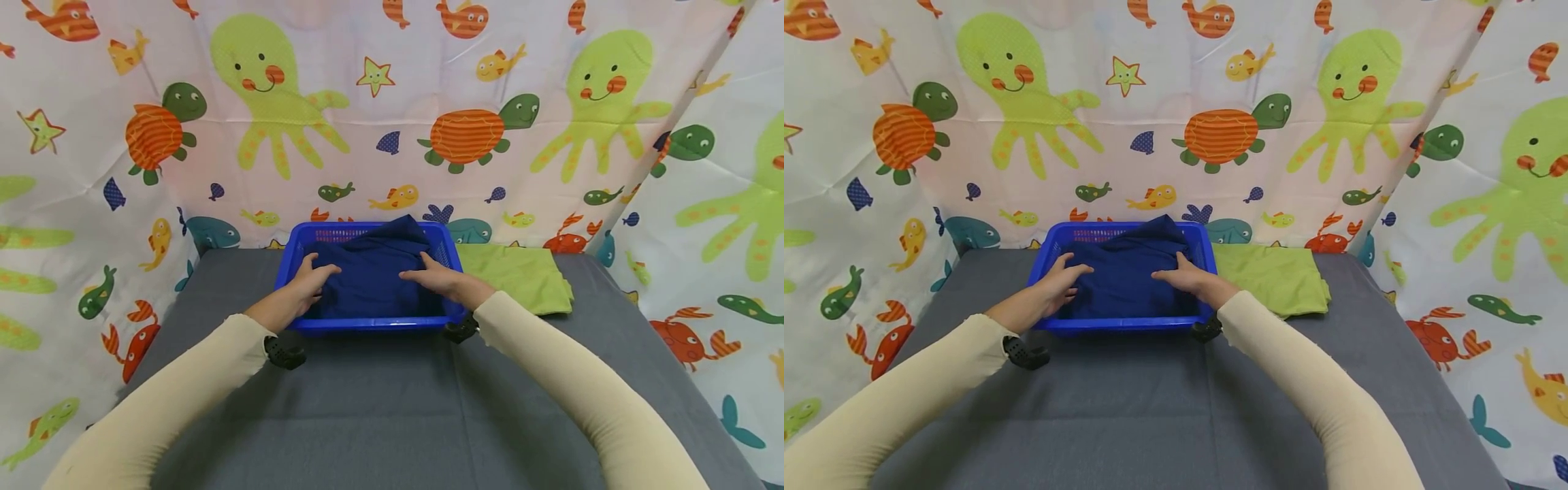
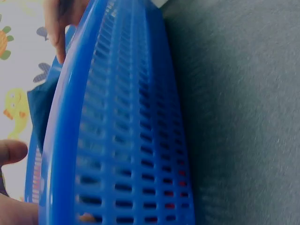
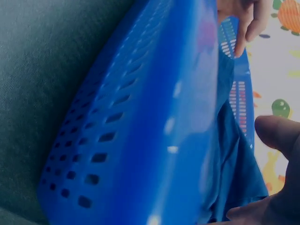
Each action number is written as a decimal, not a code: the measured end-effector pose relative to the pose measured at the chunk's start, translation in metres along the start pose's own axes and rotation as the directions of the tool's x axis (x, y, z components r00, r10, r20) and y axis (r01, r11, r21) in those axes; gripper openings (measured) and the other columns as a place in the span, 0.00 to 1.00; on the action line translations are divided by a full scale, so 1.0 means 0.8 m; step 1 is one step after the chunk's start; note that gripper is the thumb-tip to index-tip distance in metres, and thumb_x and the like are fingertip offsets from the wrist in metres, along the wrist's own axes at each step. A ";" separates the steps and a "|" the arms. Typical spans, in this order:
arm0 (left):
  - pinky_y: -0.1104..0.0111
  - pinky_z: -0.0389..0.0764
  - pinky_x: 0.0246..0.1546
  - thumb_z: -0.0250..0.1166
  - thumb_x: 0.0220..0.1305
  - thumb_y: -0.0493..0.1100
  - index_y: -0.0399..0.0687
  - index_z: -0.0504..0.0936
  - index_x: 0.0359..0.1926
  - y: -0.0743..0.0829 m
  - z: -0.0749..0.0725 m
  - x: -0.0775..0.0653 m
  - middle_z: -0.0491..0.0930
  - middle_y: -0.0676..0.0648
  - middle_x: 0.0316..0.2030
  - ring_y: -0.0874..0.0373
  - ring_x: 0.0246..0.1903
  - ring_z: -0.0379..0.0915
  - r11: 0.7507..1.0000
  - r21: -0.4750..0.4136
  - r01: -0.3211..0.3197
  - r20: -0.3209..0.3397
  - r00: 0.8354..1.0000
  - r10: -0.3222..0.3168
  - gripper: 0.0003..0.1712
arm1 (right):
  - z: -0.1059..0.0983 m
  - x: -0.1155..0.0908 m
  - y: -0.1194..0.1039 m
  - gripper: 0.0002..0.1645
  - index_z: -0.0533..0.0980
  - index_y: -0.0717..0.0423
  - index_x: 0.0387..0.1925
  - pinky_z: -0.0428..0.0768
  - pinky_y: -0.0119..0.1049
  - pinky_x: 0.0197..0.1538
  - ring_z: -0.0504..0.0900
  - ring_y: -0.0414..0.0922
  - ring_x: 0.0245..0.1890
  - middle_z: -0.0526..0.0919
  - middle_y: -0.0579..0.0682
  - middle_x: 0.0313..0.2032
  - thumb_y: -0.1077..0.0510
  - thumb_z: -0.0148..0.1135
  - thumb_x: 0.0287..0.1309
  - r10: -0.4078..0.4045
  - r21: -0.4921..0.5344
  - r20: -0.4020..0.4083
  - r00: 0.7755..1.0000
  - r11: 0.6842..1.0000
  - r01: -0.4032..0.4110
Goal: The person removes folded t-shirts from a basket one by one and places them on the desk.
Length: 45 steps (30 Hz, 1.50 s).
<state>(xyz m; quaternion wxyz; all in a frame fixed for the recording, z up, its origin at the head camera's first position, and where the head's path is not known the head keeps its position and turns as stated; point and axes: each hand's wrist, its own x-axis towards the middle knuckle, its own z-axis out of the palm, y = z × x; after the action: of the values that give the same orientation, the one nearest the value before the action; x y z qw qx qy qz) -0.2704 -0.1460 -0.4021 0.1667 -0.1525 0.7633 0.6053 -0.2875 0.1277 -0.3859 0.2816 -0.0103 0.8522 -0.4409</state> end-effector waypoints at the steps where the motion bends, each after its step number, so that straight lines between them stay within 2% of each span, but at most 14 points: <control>1: 0.47 0.59 0.76 0.59 0.73 0.50 0.60 0.36 0.82 -0.001 -0.002 0.002 0.43 0.41 0.81 0.38 0.77 0.51 1.000 -0.003 0.010 0.009 1.000 -0.010 0.50 | 0.002 0.000 -0.001 0.57 0.28 0.50 0.81 0.44 0.59 0.80 0.35 0.57 0.82 0.30 0.54 0.82 0.41 0.54 0.72 -0.008 -0.019 -0.007 1.000 1.000 0.008; 3: 0.48 0.59 0.76 0.59 0.73 0.50 0.60 0.35 0.82 -0.002 -0.006 0.006 0.42 0.40 0.81 0.36 0.76 0.51 1.000 0.000 0.028 0.026 0.999 -0.028 0.50 | 0.005 0.000 -0.003 0.57 0.29 0.52 0.81 0.40 0.60 0.80 0.34 0.57 0.82 0.31 0.55 0.82 0.41 0.54 0.72 -0.021 -0.049 -0.029 0.999 0.999 0.020; 7: 0.48 0.59 0.76 0.58 0.74 0.50 0.60 0.34 0.82 -0.005 -0.011 0.011 0.40 0.40 0.81 0.36 0.76 0.52 0.998 0.041 0.037 0.051 0.998 -0.039 0.50 | 0.011 0.003 -0.007 0.56 0.32 0.52 0.81 0.44 0.60 0.80 0.37 0.59 0.82 0.35 0.57 0.82 0.41 0.55 0.71 -0.015 -0.066 -0.061 0.998 0.998 0.011; 11: 0.45 0.56 0.76 0.58 0.73 0.52 0.59 0.35 0.82 -0.006 -0.009 0.010 0.38 0.41 0.82 0.38 0.78 0.47 0.987 0.159 -0.017 0.068 0.998 0.007 0.50 | 0.009 0.005 -0.008 0.56 0.33 0.52 0.81 0.44 0.61 0.80 0.39 0.59 0.82 0.36 0.58 0.82 0.40 0.56 0.70 0.010 -0.035 -0.083 0.996 0.999 -0.013; 15: 0.41 0.49 0.77 0.58 0.72 0.53 0.59 0.36 0.82 -0.006 -0.007 0.003 0.36 0.41 0.82 0.39 0.80 0.40 0.964 0.251 -0.090 0.076 0.994 0.073 0.50 | 0.003 0.011 -0.008 0.57 0.30 0.51 0.81 0.42 0.61 0.80 0.38 0.59 0.82 0.33 0.58 0.82 0.41 0.56 0.70 0.034 0.058 -0.036 0.999 0.998 -0.032; 20: 0.40 0.47 0.77 0.57 0.73 0.53 0.59 0.38 0.82 -0.003 -0.008 -0.002 0.36 0.41 0.82 0.39 0.80 0.38 0.949 0.285 -0.135 0.100 0.989 0.110 0.48 | -0.008 0.018 -0.005 0.61 0.22 0.43 0.79 0.45 0.58 0.81 0.42 0.63 0.81 0.29 0.57 0.81 0.42 0.56 0.71 0.069 0.167 0.047 0.997 0.983 -0.076; 23: 0.39 0.47 0.77 0.57 0.73 0.53 0.58 0.39 0.82 -0.001 -0.010 -0.003 0.37 0.40 0.82 0.38 0.80 0.39 0.940 0.305 -0.154 0.114 0.986 0.124 0.47 | -0.013 0.020 -0.004 0.63 0.18 0.37 0.78 0.47 0.58 0.81 0.44 0.65 0.80 0.26 0.55 0.81 0.41 0.58 0.70 0.061 0.169 0.084 0.995 0.983 -0.074; 25: 0.39 0.47 0.77 0.57 0.74 0.53 0.57 0.39 0.82 0.001 -0.012 -0.004 0.36 0.40 0.82 0.37 0.80 0.39 0.935 0.314 -0.164 0.121 0.984 0.131 0.47 | -0.014 0.019 -0.004 0.64 0.17 0.36 0.77 0.46 0.60 0.80 0.42 0.64 0.81 0.23 0.53 0.81 0.40 0.58 0.69 0.040 0.145 0.097 0.995 0.988 -0.054; 30: 0.39 0.50 0.76 0.57 0.74 0.52 0.58 0.39 0.82 0.002 -0.015 -0.004 0.39 0.39 0.81 0.38 0.79 0.42 0.929 0.317 -0.192 0.130 0.979 0.158 0.47 | -0.013 0.015 -0.005 0.65 0.18 0.38 0.78 0.36 0.65 0.79 0.27 0.57 0.81 0.18 0.49 0.80 0.38 0.58 0.68 -0.039 0.011 0.092 0.995 0.999 0.038; 33: 0.39 0.51 0.76 0.57 0.74 0.52 0.58 0.40 0.82 0.002 -0.016 -0.003 0.41 0.39 0.81 0.38 0.79 0.44 0.932 0.303 -0.199 0.130 0.977 0.167 0.46 | -0.012 0.015 -0.006 0.65 0.19 0.37 0.78 0.34 0.65 0.78 0.25 0.56 0.81 0.18 0.48 0.80 0.37 0.59 0.67 -0.067 -0.027 0.091 0.994 0.997 0.069; 39: 0.40 0.46 0.77 0.57 0.73 0.50 0.57 0.42 0.82 0.002 -0.019 0.001 0.34 0.42 0.82 0.39 0.80 0.37 0.970 0.191 -0.153 0.148 0.981 0.126 0.45 | -0.011 0.017 -0.006 0.67 0.18 0.36 0.78 0.35 0.67 0.78 0.26 0.57 0.81 0.16 0.47 0.79 0.37 0.61 0.66 -0.035 0.023 0.101 0.994 0.999 0.033; 45: 0.39 0.43 0.77 0.56 0.74 0.50 0.59 0.42 0.82 0.004 -0.022 0.006 0.33 0.43 0.82 0.38 0.80 0.34 0.989 0.123 -0.081 0.161 0.985 0.060 0.44 | -0.014 0.018 -0.007 0.67 0.18 0.37 0.78 0.35 0.67 0.78 0.26 0.58 0.81 0.17 0.49 0.80 0.40 0.61 0.67 -0.034 0.080 0.085 0.996 0.996 0.027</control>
<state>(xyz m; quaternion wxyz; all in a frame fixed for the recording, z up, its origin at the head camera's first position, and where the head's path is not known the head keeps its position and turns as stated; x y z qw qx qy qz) -0.2772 -0.1623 -0.3981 0.2141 -0.0662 0.7904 0.5701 -0.3063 0.1289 -0.3836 0.3114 -0.0314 0.8210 -0.4775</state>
